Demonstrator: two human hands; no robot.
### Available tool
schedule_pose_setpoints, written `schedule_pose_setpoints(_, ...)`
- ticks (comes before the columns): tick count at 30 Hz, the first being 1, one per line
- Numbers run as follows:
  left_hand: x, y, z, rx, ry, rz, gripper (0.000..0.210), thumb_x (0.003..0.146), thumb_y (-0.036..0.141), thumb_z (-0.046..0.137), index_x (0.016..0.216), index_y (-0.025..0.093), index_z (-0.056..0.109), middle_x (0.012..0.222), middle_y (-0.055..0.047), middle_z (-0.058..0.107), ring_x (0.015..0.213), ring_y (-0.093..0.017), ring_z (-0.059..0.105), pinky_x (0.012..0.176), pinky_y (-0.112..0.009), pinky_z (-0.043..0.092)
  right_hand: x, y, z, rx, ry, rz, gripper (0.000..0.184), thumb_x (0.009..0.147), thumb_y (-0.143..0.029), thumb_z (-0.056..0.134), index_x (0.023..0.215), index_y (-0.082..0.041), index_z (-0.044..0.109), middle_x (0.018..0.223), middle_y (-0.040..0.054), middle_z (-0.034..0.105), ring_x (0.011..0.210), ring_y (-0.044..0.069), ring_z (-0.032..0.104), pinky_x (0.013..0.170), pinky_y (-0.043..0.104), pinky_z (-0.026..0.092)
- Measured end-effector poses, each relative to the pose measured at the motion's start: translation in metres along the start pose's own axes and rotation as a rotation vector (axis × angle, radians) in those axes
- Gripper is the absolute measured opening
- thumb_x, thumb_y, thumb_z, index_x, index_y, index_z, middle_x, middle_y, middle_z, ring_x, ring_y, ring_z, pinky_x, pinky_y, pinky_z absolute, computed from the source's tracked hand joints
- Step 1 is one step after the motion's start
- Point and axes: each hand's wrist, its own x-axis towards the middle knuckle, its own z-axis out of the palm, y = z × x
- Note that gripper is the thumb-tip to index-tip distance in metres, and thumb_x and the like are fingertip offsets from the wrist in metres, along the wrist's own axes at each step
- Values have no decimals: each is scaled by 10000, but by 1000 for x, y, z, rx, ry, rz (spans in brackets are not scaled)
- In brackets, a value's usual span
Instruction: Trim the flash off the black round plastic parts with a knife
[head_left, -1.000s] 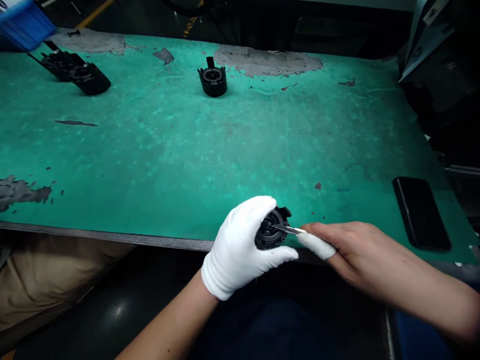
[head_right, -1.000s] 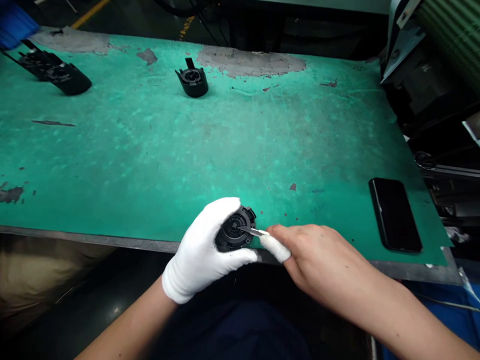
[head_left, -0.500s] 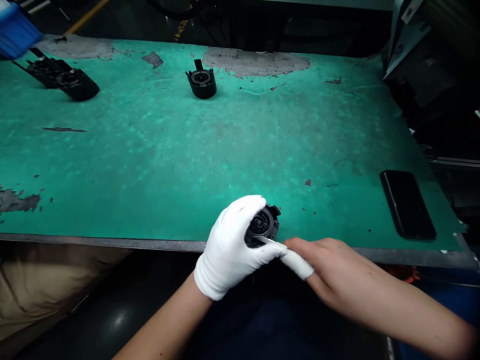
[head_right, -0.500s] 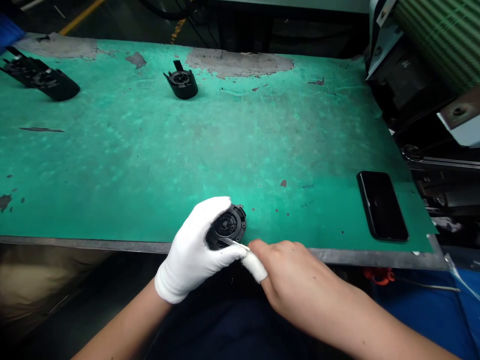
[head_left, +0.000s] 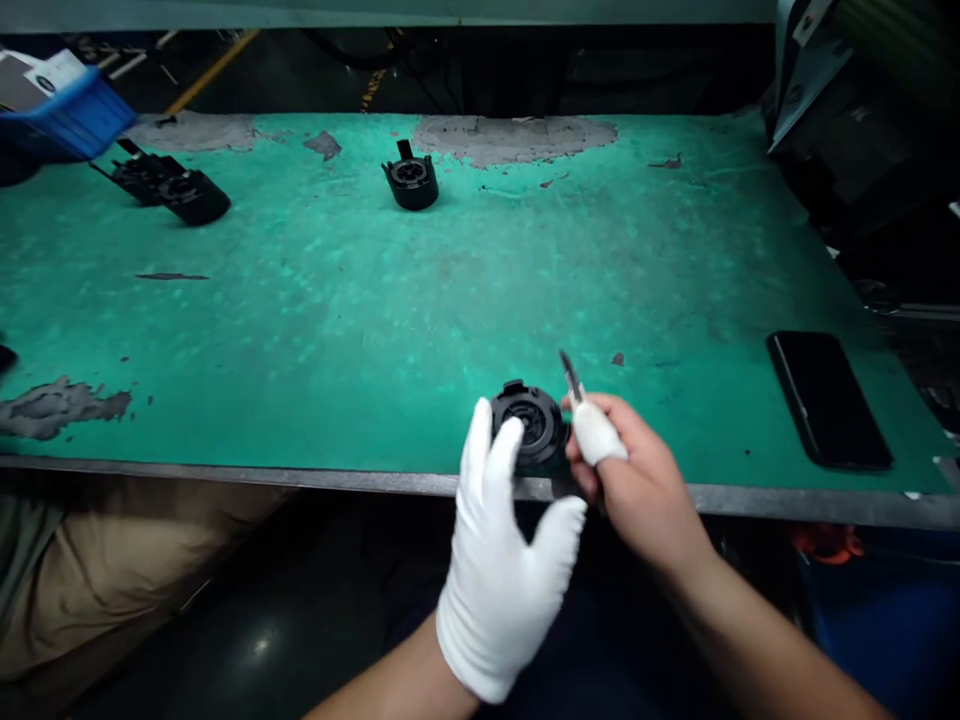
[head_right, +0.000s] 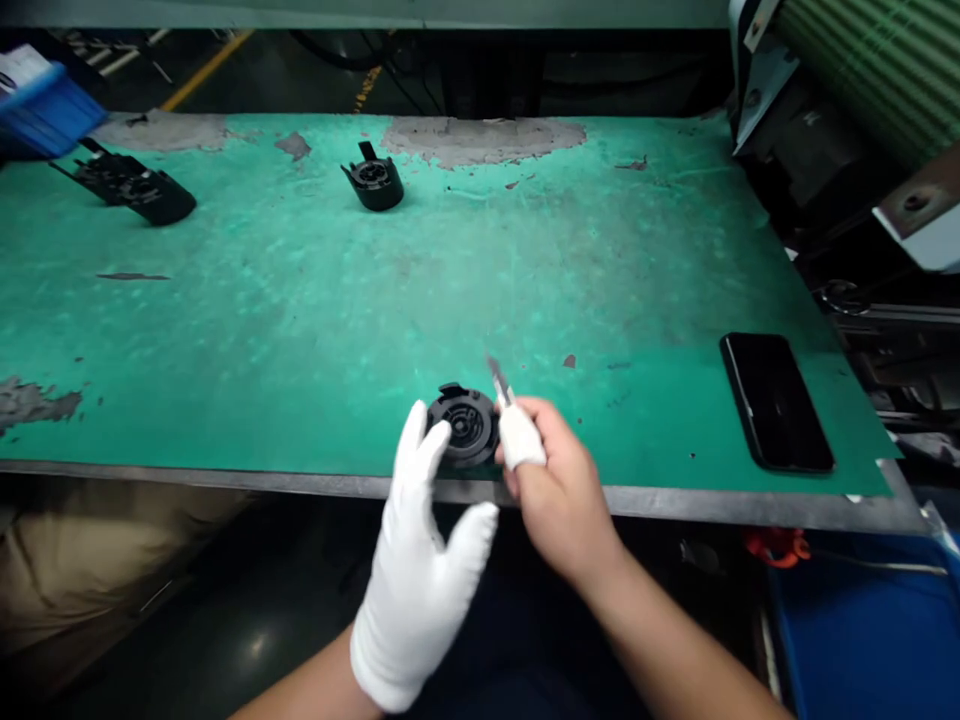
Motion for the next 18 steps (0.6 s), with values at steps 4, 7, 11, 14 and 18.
schedule_pose_setpoints(4,-27,22,6,55,-95,18,723,926,342,608,1542,158,278,1662,-200,168,1521,-346,270,1170,-543,410,23,-13,-31,-273,-50,-176,335,938,-212,502,1241,-291,620,905,-19,648,678,133,555,592,250,418)
schedule_pose_setpoints(7,-11,21,1,77,21,14,661,916,308,636,1497,162,357,1633,-192,261,1506,-318,314,1189,-533,388,22,-22,-59,-502,-142,-257,506,834,-78,487,1257,-314,634,984,-32,718,807,159,646,685,259,456)
schedule_pose_setpoints(11,31,6,-3,73,98,80,796,852,444,731,1483,139,354,1605,-213,312,1494,-313,335,1217,-524,343,18,-25,-82,-768,-175,-297,414,868,-155,508,1211,-315,677,1106,-29,764,937,205,702,744,291,480)
schedule_pose_setpoints(14,54,-5,7,69,20,96,1029,744,574,798,1522,135,288,1564,-214,387,1452,-326,403,1201,-510,374,24,-27,-86,-944,-236,-330,330,942,-264,488,1188,-324,699,1104,-23,775,944,225,715,752,319,481)
schedule_pose_setpoints(18,66,-13,23,76,0,97,993,722,548,821,1498,156,340,1459,-182,521,1359,-318,520,1154,-480,440,33,-31,-85,-1116,-303,-370,321,985,-328,458,1199,-338,697,1087,-17,780,942,247,721,738,339,477)
